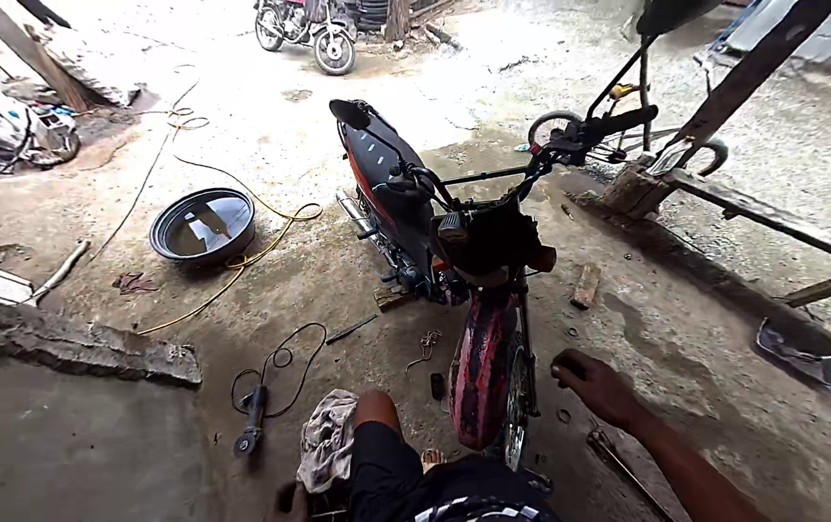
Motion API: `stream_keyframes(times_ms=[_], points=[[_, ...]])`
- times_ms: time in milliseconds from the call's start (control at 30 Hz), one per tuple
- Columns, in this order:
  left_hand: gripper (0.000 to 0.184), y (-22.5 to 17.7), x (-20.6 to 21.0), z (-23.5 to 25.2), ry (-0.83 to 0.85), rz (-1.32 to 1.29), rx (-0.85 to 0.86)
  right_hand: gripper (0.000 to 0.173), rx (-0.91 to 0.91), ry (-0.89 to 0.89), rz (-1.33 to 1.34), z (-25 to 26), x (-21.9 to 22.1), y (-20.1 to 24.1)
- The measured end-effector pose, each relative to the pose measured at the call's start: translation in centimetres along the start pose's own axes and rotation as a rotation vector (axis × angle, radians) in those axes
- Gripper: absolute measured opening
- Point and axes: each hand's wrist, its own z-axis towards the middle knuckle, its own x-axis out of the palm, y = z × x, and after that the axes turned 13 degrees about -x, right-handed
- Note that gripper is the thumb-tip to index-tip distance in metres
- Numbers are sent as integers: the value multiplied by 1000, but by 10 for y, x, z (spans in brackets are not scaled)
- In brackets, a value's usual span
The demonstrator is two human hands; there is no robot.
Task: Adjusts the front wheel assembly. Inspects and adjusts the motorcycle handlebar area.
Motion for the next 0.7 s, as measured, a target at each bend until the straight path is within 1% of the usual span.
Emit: stream_keyframes(times_ms=[67,133,233,300,367,433,500,567,633,667,700], points=[[38,-68,12,18,-11,-30,78,20,-94,-159,37,19,-10,32],[36,-141,34,33,70,-99,135,19,-185,-295,21,46,-14,60],[34,-258,73,47,358,-237,129,18,-315,-444,-5,91,-14,98],[32,-335,102,64,532,-273,114,20,-366,-513,-55,117,-10,117],[33,-413,134,88,701,-278,94,18,-370,-595,-64,136,-5,132],[38,-494,170,114,852,-288,79,11,-316,-704,-22,154,2,147],[44,-549,202,134,956,-317,47,9,-208,-784,-2,160,10,163],[57,-596,230,154,1064,-332,24,11,-111,-804,-25,164,15,180],[68,-627,252,164,1165,-331,-45,11,-33,-792,-67,162,16,199],[68,-635,261,165,1201,-331,-86,11,6,-796,-86,161,16,208],[63,-638,268,165,1227,-342,-145,12,46,-810,-99,160,17,219]])
